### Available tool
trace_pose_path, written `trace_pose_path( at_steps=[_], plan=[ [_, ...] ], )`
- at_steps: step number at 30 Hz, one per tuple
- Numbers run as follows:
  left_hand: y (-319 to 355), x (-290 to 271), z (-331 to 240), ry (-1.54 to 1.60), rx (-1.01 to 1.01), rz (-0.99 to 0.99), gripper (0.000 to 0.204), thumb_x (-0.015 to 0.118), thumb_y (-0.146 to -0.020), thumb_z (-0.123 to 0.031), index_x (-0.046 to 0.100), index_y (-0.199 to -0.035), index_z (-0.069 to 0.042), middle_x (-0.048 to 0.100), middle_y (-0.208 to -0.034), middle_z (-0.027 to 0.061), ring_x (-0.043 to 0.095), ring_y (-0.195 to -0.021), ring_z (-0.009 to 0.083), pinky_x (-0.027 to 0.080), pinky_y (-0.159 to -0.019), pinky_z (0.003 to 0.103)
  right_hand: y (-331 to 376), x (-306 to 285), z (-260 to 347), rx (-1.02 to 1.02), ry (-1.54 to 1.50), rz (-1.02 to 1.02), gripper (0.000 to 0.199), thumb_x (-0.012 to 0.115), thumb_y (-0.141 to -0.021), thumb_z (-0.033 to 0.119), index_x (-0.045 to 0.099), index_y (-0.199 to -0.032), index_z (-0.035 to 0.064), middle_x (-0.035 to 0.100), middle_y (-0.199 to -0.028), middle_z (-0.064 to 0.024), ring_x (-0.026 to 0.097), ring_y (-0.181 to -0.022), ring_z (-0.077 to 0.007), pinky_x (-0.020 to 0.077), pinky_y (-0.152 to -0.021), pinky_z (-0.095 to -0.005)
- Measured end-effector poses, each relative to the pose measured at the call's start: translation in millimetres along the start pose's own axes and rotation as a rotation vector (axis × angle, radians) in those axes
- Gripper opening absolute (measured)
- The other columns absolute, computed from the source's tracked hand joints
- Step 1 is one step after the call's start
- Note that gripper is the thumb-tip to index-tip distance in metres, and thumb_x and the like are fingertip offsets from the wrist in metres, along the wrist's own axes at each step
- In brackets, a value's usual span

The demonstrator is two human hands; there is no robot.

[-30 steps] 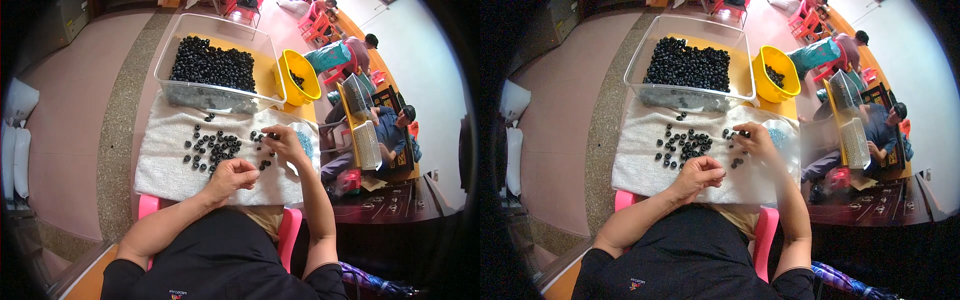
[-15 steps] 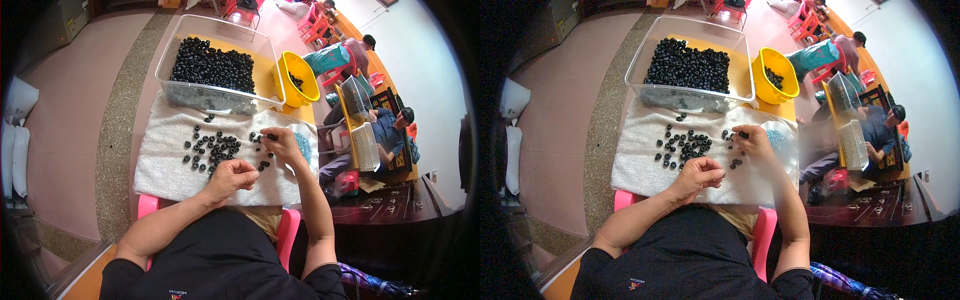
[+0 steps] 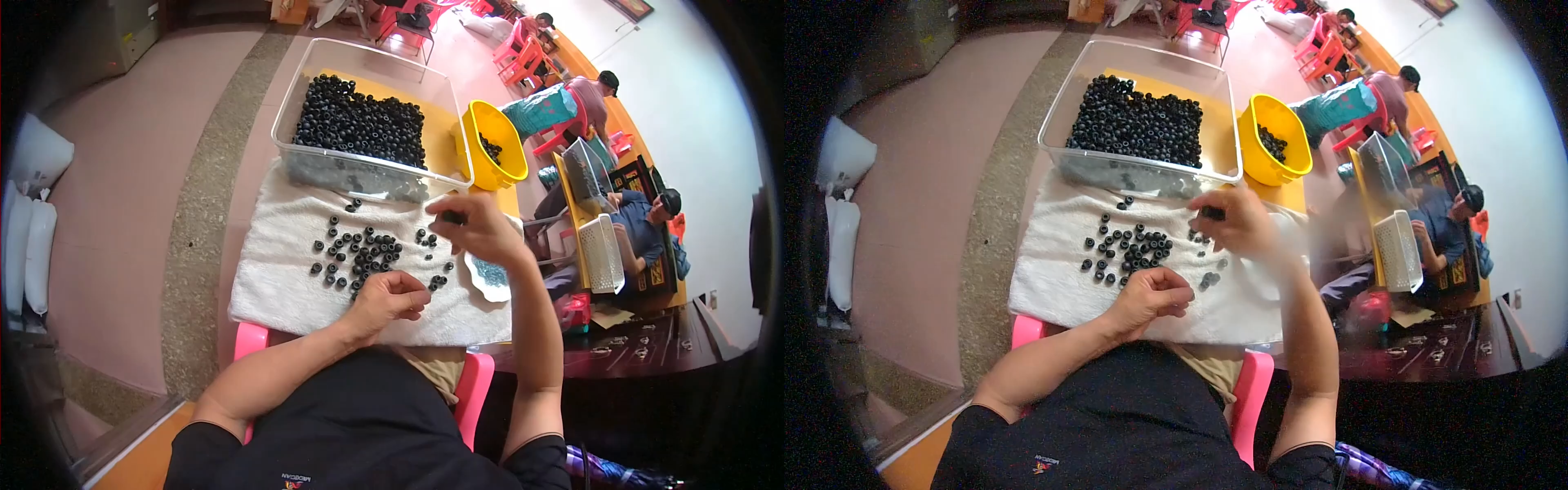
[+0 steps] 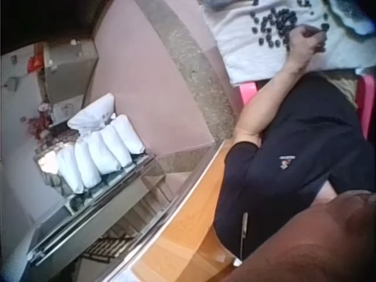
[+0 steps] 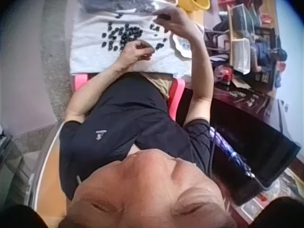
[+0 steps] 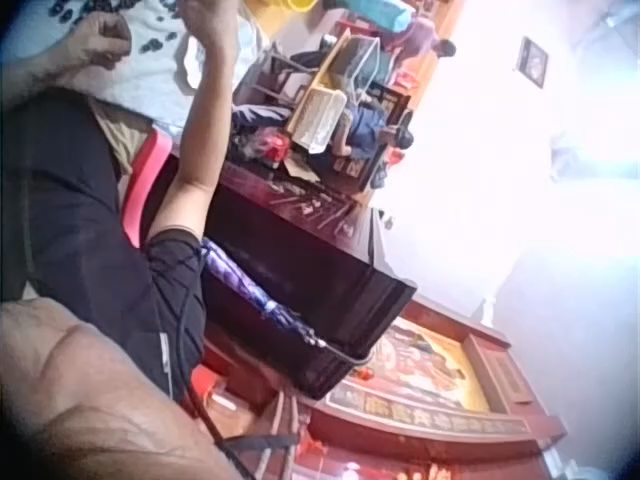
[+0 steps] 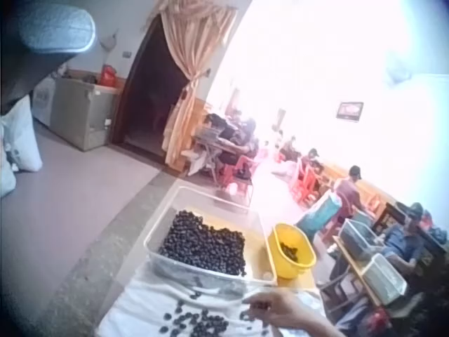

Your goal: Inspecting and sorting small black beads from a container onto a workspace.

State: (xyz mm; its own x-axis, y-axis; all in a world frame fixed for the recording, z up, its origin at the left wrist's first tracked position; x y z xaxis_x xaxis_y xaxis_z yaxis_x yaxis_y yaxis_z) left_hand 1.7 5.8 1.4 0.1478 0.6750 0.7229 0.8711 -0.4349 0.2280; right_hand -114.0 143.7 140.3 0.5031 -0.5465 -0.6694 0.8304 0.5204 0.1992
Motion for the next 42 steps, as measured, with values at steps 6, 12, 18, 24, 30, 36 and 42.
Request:
trace_pose_path(
  at_steps=[6,12,18,24,30,36,42],
  plan=[
    [1.4,2.6,-0.6,0.011,-0.005,0.01,0.016,0.073,-0.086,-0.009,0.066,-0.098,-0.003,0.067,-0.091,0.0044,0.064,-0.081,0.0125,0.056,-0.073,0.028,-41.2,-27.9,25.1,-0.523,0.281,-0.689,0.024,0.071,-0.085,0.004,0.068,-0.108,0.0017,0.067,-0.082,-0.0037,0.065,-0.069,-0.0142,0.0548,-0.063,-0.0253],
    [-1.5,-4.5,-3.4,-0.003,0.038,-0.006,0.016,0.073,-0.086,-0.009,0.065,-0.098,-0.002,0.066,-0.09,0.0042,0.064,-0.079,0.0125,0.056,-0.072,0.028,-17.5,-4.1,5.1,-0.421,0.353,-0.628,0.017,0.073,-0.084,0.006,0.069,-0.1,0.0023,0.068,-0.085,-0.0066,0.066,-0.077,-0.0146,0.0544,-0.072,-0.0267],
    [0.1,0.0,-4.7,0.0,0.026,0.028,0.014,0.072,-0.088,-0.01,0.065,-0.097,-0.003,0.066,-0.089,0.004,0.063,-0.078,0.0118,0.056,-0.073,0.027,20.2,21.5,-55.5,-0.227,0.316,-0.368,0.007,0.069,-0.083,0.003,0.071,-0.09,0.0017,0.069,-0.082,-0.0126,0.067,-0.073,-0.0244,0.0519,-0.066,-0.0321],
    [0.2,-1.2,0.3,-0.017,0.031,0.023,0.014,0.07,-0.089,-0.01,0.064,-0.098,-0.003,0.065,-0.089,0.0038,0.063,-0.079,0.0114,0.056,-0.072,0.027,26.3,45.9,-78.4,-0.209,0.492,-0.232,0.014,0.068,-0.076,0.009,0.072,-0.089,0.0044,0.07,-0.092,-0.012,0.065,-0.09,-0.0312,0.0505,-0.084,-0.0405],
    [0.7,-0.4,-0.5,-0.026,0.02,0.014,0.014,0.071,-0.089,-0.011,0.064,-0.099,-0.003,0.065,-0.09,0.0036,0.063,-0.079,0.0109,0.056,-0.073,0.027,21.4,57.1,-82.9,-0.149,0.566,-0.168,0.015,0.061,-0.083,0.013,0.072,-0.09,0.0049,0.068,-0.092,-0.0111,0.062,-0.093,-0.0303,0.0488,-0.084,-0.04],
    [-0.9,-0.9,-0.8,-0.016,0.027,0.02,0.015,0.071,-0.089,-0.011,0.064,-0.099,-0.004,0.065,-0.09,0.0036,0.063,-0.079,0.0111,0.056,-0.073,0.027,30.8,57.6,-85.6,-0.287,0.386,-0.322,0.017,0.063,-0.085,0.004,0.069,-0.1,0.0016,0.065,-0.09,-0.0126,0.063,-0.088,-0.0287,0.05,-0.079,-0.0361],
    [0.0,1.6,-2.2,0.01,0.013,-0.003,0.021,0.07,-0.089,-0.011,0.064,-0.107,-0.002,0.066,-0.093,0.0041,0.064,-0.08,0.0115,0.055,-0.073,0.027,51.2,69.4,-79.5,-0.219,-0.196,-0.298,0.018,0.06,-0.092,-0.001,0.066,-0.109,0.0006,0.061,-0.091,-0.0063,0.058,-0.084,-0.0134,0.0471,-0.072,-0.0255]
  ],
)
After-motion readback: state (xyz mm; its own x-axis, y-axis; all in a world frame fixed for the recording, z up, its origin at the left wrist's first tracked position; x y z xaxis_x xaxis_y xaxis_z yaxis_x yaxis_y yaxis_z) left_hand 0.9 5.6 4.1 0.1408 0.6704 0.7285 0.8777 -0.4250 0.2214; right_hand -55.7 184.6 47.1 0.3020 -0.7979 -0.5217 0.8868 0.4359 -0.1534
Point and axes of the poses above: each hand's wrist, its own y-axis away from the middle knuckle, its own x-axis out of the palm, z = x × y, the point moved 1 cm from there along -y, towards the middle knuckle
